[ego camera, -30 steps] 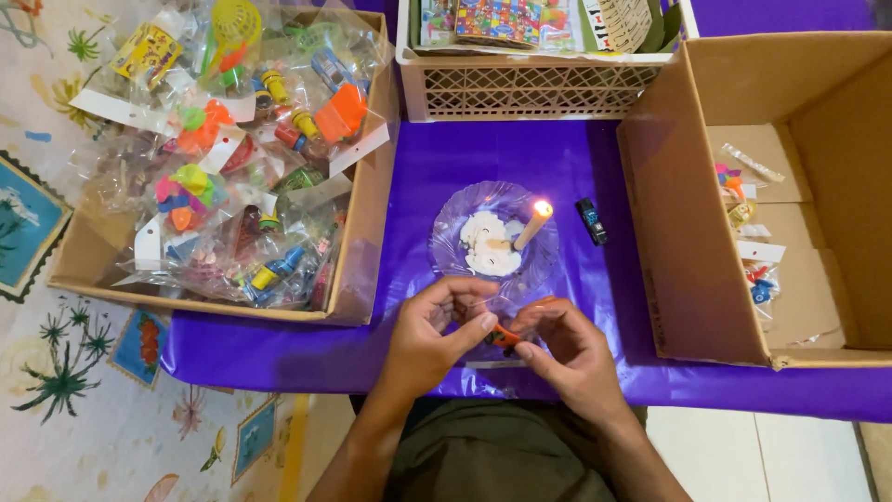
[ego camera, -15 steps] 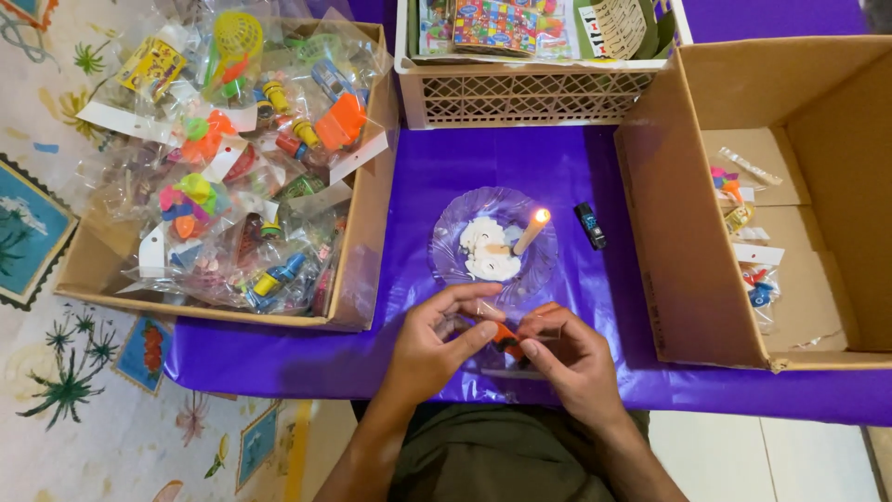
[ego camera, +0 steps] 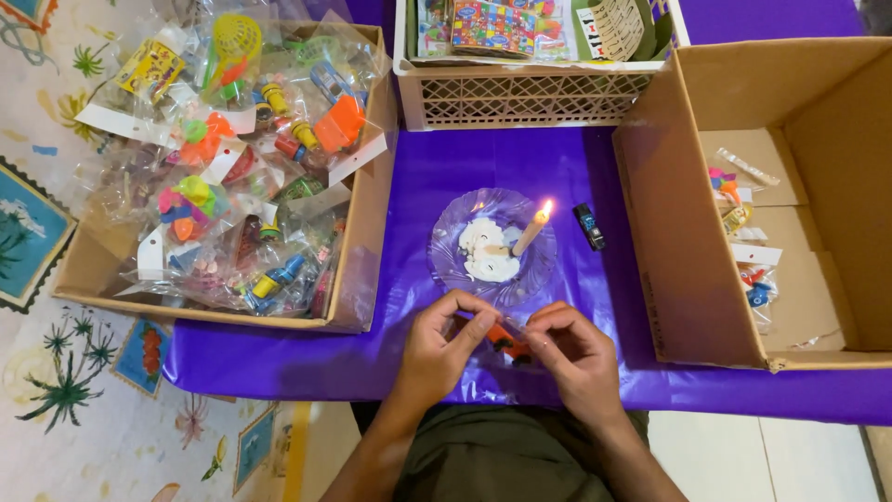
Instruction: Sealing small plastic bags containing toys by passing the folded edges through a candle flame.
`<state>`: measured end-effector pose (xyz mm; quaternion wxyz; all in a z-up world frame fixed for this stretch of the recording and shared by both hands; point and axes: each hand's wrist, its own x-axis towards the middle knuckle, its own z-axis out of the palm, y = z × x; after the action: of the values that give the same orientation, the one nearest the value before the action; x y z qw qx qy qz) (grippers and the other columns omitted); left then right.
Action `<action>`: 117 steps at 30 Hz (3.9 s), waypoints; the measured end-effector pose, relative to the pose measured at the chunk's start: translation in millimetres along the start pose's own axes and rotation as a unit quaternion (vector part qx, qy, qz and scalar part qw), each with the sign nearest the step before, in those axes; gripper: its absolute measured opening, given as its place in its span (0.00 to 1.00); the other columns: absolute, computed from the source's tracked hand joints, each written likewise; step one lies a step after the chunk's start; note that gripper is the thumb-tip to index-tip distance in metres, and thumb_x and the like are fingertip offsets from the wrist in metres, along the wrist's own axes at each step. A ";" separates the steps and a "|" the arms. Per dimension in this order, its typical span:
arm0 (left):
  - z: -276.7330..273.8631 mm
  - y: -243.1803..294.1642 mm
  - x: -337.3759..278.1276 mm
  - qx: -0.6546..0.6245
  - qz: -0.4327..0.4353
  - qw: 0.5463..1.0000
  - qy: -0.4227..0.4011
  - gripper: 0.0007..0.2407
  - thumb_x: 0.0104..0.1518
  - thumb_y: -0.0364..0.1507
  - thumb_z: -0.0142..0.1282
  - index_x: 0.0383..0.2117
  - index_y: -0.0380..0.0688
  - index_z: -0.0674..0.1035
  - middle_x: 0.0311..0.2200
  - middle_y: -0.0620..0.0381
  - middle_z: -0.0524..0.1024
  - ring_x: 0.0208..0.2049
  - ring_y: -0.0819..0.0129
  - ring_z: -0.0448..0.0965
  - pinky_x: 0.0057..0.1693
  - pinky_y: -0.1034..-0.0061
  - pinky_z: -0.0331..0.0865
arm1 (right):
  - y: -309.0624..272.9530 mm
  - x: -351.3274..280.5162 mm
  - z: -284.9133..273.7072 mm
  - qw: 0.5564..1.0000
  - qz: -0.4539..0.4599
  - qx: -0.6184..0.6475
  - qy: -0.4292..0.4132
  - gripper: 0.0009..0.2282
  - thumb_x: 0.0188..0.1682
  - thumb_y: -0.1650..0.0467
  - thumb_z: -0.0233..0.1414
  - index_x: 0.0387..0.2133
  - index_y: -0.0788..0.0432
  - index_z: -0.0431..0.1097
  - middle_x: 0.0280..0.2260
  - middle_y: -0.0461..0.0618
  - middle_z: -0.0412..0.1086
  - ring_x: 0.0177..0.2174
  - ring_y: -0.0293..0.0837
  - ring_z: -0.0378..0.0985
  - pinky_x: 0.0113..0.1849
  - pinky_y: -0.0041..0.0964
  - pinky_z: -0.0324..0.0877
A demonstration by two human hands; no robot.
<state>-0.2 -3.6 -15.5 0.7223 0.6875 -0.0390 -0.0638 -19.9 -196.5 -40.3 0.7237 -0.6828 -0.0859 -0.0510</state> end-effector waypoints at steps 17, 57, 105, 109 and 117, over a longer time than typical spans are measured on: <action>17.9 -16.4 16.8 -0.098 0.020 0.995 -0.001 0.07 0.57 0.26 0.64 0.37 0.33 0.84 0.24 0.51 0.81 0.23 0.76 0.77 0.32 0.81 0.75 | 7.0 4.8 -10.5 0.998 -0.024 0.035 0.044 0.07 0.50 0.73 0.56 0.32 0.69 0.72 0.26 0.58 0.72 0.28 0.42 0.70 0.33 0.34 0.67; 37.2 -49.9 19.1 0.216 0.070 0.971 -0.067 0.05 0.53 0.24 0.64 0.34 0.49 0.87 0.24 0.52 0.81 0.29 0.56 0.84 0.36 0.69 0.77 | 2.9 12.8 -63.2 0.945 0.096 -0.308 -0.057 0.03 0.46 0.73 0.62 0.33 0.58 0.79 0.22 0.55 0.75 0.23 0.47 0.79 0.25 0.39 0.71; 11.3 -76.4 30.8 0.355 0.190 0.913 -0.058 0.07 0.55 0.27 0.65 0.39 0.52 0.83 0.28 0.62 0.80 0.35 0.61 0.83 0.43 0.70 0.77 | 30.9 15.5 -50.6 0.909 -0.031 -0.404 -0.098 0.05 0.47 0.73 0.60 0.35 0.53 0.78 0.31 0.48 0.74 0.28 0.50 0.78 0.30 0.41 0.75; 9.9 -78.8 33.2 0.362 0.178 0.913 -0.059 0.07 0.56 0.27 0.64 0.39 0.54 0.83 0.29 0.64 0.80 0.36 0.63 0.82 0.43 0.72 0.77 | 30.8 18.9 -48.0 0.915 -0.042 -0.391 -0.095 0.06 0.47 0.75 0.59 0.37 0.55 0.78 0.31 0.50 0.73 0.32 0.53 0.80 0.33 0.43 0.76; 10.0 -68.8 28.6 0.374 0.207 0.902 -0.058 0.04 0.58 0.26 0.62 0.36 0.52 0.85 0.30 0.63 0.79 0.36 0.63 0.81 0.42 0.71 0.77 | 32.6 21.5 -52.5 0.914 -0.043 -0.389 -0.105 0.06 0.47 0.76 0.59 0.35 0.54 0.79 0.31 0.49 0.74 0.33 0.52 0.81 0.36 0.42 0.76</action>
<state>24.0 -20.8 -84.5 0.4059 0.8784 -0.2432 0.0669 10.3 -245.9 -70.9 0.3850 -0.9072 -0.1647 -0.0395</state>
